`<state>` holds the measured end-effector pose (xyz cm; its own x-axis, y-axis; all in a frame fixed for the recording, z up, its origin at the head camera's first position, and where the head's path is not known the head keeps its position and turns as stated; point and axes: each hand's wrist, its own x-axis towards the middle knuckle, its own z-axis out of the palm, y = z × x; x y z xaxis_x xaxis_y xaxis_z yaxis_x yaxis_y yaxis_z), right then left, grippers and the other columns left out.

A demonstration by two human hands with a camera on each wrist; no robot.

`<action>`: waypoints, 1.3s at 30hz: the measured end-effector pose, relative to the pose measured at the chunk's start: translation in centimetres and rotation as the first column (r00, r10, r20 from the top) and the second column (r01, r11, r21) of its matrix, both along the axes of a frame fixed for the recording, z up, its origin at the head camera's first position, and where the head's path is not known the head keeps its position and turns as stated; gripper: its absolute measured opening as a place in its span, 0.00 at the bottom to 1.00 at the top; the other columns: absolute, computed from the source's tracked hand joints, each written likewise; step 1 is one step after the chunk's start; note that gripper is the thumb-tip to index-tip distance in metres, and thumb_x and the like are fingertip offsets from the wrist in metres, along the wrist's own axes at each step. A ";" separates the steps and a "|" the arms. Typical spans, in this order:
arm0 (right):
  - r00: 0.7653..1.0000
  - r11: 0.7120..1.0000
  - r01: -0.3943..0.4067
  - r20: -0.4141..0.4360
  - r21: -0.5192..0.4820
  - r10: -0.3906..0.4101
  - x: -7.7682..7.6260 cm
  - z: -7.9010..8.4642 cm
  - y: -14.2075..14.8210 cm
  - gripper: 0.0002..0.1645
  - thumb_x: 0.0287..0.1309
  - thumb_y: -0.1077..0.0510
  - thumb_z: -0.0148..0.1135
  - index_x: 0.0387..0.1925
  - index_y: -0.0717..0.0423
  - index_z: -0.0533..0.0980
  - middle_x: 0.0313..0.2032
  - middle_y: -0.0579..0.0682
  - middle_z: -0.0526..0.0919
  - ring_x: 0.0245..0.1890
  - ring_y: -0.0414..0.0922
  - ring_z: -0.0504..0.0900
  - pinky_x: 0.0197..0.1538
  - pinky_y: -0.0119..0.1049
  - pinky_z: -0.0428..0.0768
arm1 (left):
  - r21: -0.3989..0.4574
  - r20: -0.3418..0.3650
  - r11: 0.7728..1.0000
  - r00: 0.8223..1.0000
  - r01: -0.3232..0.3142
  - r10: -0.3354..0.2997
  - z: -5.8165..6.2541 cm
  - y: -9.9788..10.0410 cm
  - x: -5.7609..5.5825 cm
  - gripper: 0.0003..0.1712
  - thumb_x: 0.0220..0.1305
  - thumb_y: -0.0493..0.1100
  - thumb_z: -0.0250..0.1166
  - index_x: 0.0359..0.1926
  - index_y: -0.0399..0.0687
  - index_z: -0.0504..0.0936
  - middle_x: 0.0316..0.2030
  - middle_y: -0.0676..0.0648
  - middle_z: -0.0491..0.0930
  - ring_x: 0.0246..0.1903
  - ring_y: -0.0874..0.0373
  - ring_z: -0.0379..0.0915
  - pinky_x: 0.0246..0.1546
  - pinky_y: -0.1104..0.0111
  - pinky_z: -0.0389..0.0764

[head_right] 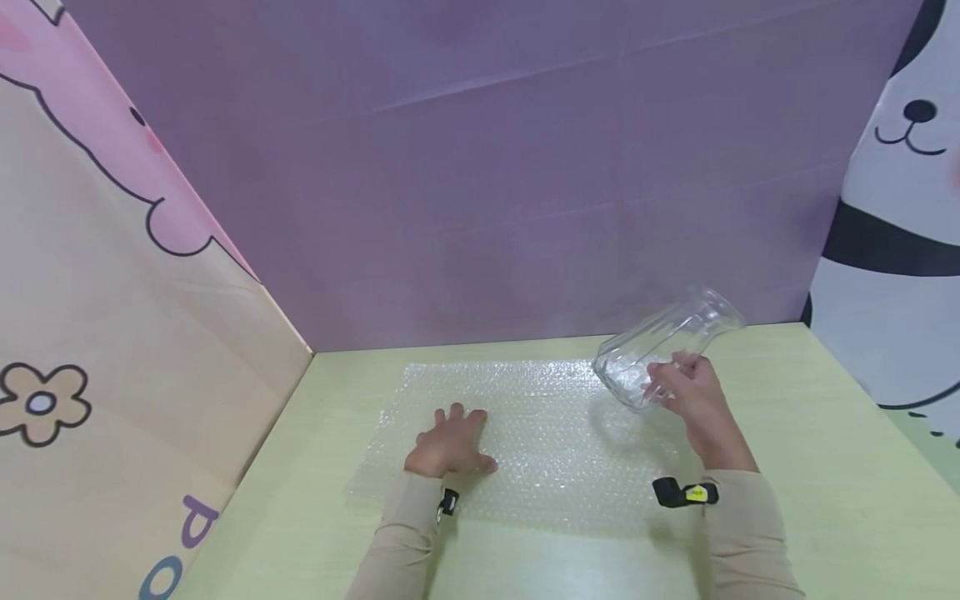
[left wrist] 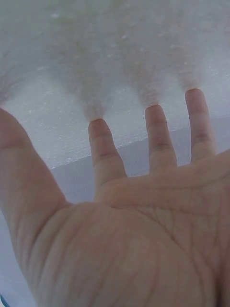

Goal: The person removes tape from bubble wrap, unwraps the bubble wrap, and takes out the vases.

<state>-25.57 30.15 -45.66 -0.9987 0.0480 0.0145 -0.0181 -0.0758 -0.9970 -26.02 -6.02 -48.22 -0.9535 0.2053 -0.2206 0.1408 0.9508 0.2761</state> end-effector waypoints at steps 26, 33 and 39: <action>1.000 0.997 0.012 -0.007 -0.075 -0.012 0.1 -0.1 1.0 0.16 0.73 0.61 0.55 0.51 0.53 0.57 0.35 0.40 0.77 0.33 0.36 0.82 0.43 0.27 0.84 | 0.005 -0.001 1.000 1.000 0.005 -0.005 0.4 0.0 0.3 0.48 0.51 0.60 0.77 0.72 0.55 0.70 0.68 0.36 0.68 0.61 0.38 0.66 0.44 0.38 0.78; 1.000 0.993 0.021 -0.018 -0.112 -0.023 0.2 0.0 1.1 0.02 0.73 0.62 0.54 0.42 0.54 0.69 0.31 0.40 0.80 0.32 0.37 0.82 0.42 0.28 0.85 | 0.000 0.004 1.000 1.000 0.010 -0.010 0.2 -0.1 0.1 0.48 0.52 0.61 0.76 0.72 0.55 0.69 0.69 0.36 0.67 0.62 0.37 0.65 0.44 0.38 0.78; 0.999 0.987 0.010 -0.047 -0.162 -0.017 0.3 0.0 1.2 0.11 0.73 0.62 0.53 0.32 0.53 0.76 0.28 0.41 0.83 0.31 0.38 0.84 0.42 0.29 0.85 | 0.004 0.008 1.000 1.000 0.009 -0.009 0.3 -0.1 0.1 0.49 0.52 0.61 0.76 0.73 0.55 0.69 0.71 0.35 0.66 0.65 0.36 0.64 0.46 0.37 0.78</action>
